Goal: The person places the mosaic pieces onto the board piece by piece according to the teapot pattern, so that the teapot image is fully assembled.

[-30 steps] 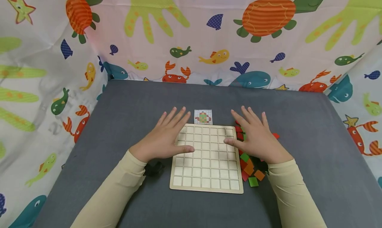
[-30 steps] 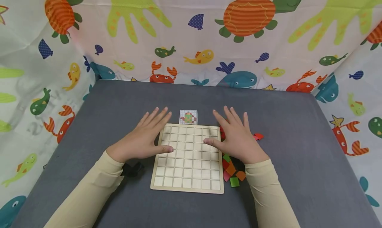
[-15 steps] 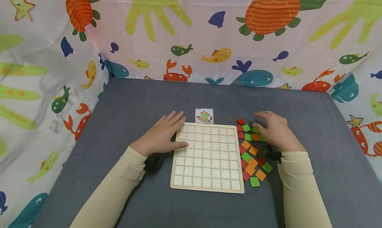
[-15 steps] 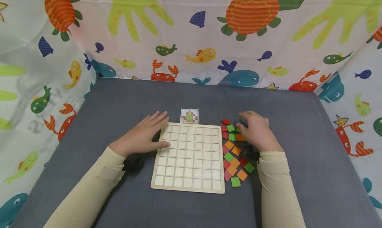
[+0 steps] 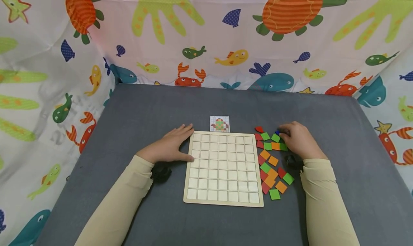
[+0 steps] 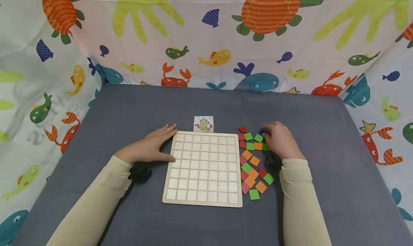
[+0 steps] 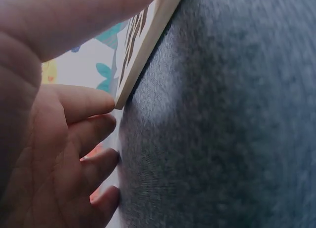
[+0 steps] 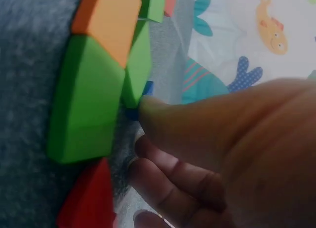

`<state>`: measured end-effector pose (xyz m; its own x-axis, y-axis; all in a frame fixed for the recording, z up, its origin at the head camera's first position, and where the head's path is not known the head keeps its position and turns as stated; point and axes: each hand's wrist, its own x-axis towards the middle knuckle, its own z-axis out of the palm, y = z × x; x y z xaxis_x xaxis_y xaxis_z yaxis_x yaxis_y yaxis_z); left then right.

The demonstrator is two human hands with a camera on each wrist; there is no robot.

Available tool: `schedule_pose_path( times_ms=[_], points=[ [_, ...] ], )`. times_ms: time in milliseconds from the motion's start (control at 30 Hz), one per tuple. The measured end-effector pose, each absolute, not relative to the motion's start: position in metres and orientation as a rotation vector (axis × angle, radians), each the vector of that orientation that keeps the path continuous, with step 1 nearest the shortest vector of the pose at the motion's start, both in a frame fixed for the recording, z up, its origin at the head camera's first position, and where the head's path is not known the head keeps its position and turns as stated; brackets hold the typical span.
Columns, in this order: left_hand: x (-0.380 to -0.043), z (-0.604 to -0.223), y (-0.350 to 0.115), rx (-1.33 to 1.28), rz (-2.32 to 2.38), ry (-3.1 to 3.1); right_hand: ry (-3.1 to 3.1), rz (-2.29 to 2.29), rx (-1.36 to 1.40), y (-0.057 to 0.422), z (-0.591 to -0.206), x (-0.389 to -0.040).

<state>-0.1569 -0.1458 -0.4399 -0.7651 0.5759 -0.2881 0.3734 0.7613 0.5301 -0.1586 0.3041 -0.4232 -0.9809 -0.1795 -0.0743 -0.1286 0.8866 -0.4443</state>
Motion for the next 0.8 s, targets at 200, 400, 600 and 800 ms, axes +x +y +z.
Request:
schedule_pose_path(
  times_ms=[200,400,600,800],
  points=[
    [-0.160,-0.442,-0.150,0.742,0.671,2.479,2.949,-0.688,-0.199,0.301,-0.425,-0.158],
    [-0.160,-0.440,-0.154,0.758,0.737,2.420,2.939,-0.706,-0.168,0.300,-0.425,-0.160],
    [-0.160,-0.441,-0.155,0.761,0.741,2.414,2.964,-0.732,-0.150,0.298,-0.422,-0.158],
    [-0.160,-0.446,-0.158,0.780,0.755,2.400,2.980,-0.783,-0.152,0.279,-0.410,-0.153]
  ],
)
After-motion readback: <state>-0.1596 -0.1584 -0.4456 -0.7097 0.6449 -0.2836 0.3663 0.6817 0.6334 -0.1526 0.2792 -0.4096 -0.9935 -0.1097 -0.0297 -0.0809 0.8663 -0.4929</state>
